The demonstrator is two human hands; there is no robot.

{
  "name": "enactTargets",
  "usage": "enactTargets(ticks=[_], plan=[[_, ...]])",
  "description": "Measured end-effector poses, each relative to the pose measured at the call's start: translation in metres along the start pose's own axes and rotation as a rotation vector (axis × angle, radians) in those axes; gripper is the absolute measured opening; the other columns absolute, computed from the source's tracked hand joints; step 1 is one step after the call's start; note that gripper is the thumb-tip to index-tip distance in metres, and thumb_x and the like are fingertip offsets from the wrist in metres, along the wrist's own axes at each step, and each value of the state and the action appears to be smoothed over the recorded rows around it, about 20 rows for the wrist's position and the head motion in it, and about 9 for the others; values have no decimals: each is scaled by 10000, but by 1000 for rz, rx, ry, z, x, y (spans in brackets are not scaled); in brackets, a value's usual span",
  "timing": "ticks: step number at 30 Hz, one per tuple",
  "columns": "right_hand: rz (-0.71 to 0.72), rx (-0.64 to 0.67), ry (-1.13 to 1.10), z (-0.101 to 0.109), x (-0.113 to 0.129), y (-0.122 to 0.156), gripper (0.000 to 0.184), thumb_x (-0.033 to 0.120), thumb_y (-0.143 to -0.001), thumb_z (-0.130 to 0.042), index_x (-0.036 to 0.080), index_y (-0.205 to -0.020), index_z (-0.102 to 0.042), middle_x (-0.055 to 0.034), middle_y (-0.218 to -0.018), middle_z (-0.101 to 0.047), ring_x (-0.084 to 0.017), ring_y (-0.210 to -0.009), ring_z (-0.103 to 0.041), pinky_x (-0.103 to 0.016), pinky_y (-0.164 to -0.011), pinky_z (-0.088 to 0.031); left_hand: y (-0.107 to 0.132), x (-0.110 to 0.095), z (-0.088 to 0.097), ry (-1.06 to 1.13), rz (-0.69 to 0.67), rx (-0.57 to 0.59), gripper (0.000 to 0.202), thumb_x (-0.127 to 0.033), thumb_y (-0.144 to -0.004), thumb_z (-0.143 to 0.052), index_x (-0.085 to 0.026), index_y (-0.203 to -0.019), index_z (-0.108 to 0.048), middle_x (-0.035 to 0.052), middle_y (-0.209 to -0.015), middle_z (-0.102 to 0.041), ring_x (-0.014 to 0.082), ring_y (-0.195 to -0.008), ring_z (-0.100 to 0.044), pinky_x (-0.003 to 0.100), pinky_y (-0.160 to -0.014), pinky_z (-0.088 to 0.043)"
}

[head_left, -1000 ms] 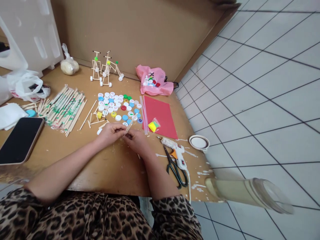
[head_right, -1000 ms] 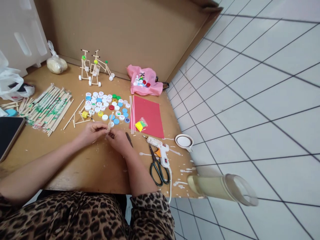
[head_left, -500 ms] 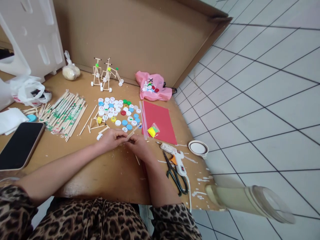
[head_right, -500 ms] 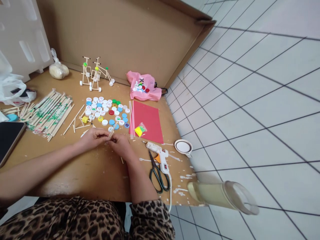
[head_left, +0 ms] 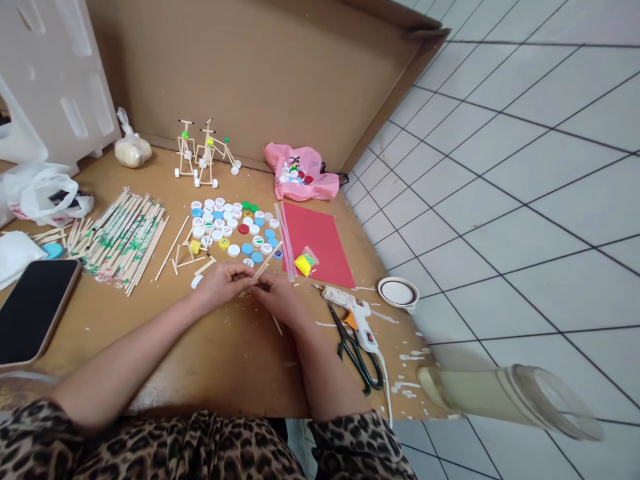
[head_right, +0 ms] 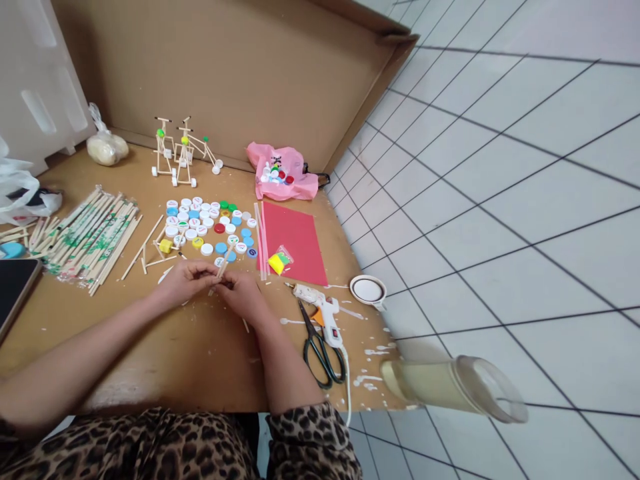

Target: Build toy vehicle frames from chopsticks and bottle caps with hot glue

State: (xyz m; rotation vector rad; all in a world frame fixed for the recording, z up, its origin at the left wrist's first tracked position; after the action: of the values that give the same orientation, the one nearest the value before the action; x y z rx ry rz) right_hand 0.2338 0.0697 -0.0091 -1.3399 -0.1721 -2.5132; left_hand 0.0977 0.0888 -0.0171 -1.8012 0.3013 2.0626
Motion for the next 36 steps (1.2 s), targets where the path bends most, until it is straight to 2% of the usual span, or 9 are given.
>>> enactTargets(ticks=[4,10,23,27,30,34,36], plan=[[7,-1,23,-1,1,0,222,218,-822,-628,181,-603,-628,44,-557,-529,-109,-572,-452,-219,-569,-360,2,0,0,21,-22,-6,126,-265,-788,-708,-188,-815,-805,37,-781,-779,179,-719,-674,272,-702,-526],[28,-26,24,-2,4,1,186,181,-801,-619,187,-616,-630,47,-571,-538,-108,-566,-460,-227,-591,-375,6,-6,2,6,-100,-42,123,-257,-789,-690,-209,-804,-803,31,-822,-808,192,-776,-724,277,-736,-548],[37,-27,64,-4,1,1,177,198,-846,-638,177,-678,-689,18,-633,-654,-134,-634,-561,-234,-618,-416,7,1,2,46,-151,-79,131,-297,-779,-707,-215,-789,-807,38,-804,-804,195,-747,-724,280,-701,-560],[16,12,103,-7,-1,2,148,159,-844,-621,186,-761,-742,-12,-740,-736,-171,-735,-640,-268,-696,-465,7,4,2,-1,-138,-61,131,-255,-781,-694,-217,-797,-819,44,-820,-807,192,-749,-725,274,-693,-558],[3,26,126,-8,-1,2,161,150,-844,-611,186,-767,-748,-10,-736,-732,-172,-728,-636,-277,-706,-470,6,5,3,-8,-116,-67,113,-235,-757,-710,-215,-774,-820,42,-804,-802,187,-739,-716,269,-688,-550],[-15,45,38,-5,3,4,160,185,-841,-633,183,-713,-728,18,-676,-689,-142,-654,-585,-257,-661,-444,8,2,5,49,-2,-79,78,-261,-709,-746,-203,-714,-797,24,-730,-773,170,-675,-668,255,-636,-522],[-37,104,-58,-3,5,5,137,215,-818,-670,188,-696,-727,29,-659,-683,-130,-630,-573,-252,-650,-441,9,-1,4,121,79,-47,96,-287,-682,-758,-194,-693,-781,6,-679,-742,152,-631,-631,246,-612,-502]])
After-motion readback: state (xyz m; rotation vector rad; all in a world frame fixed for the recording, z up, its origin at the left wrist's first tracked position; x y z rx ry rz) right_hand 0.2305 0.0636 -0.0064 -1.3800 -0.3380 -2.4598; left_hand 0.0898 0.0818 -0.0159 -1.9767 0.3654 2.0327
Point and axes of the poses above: each hand's wrist, its own y-axis away from the middle knuckle, its own z-axis out of the back of the hand, x = y × z, the point moved 5 cm from there along -y, towards the middle knuckle
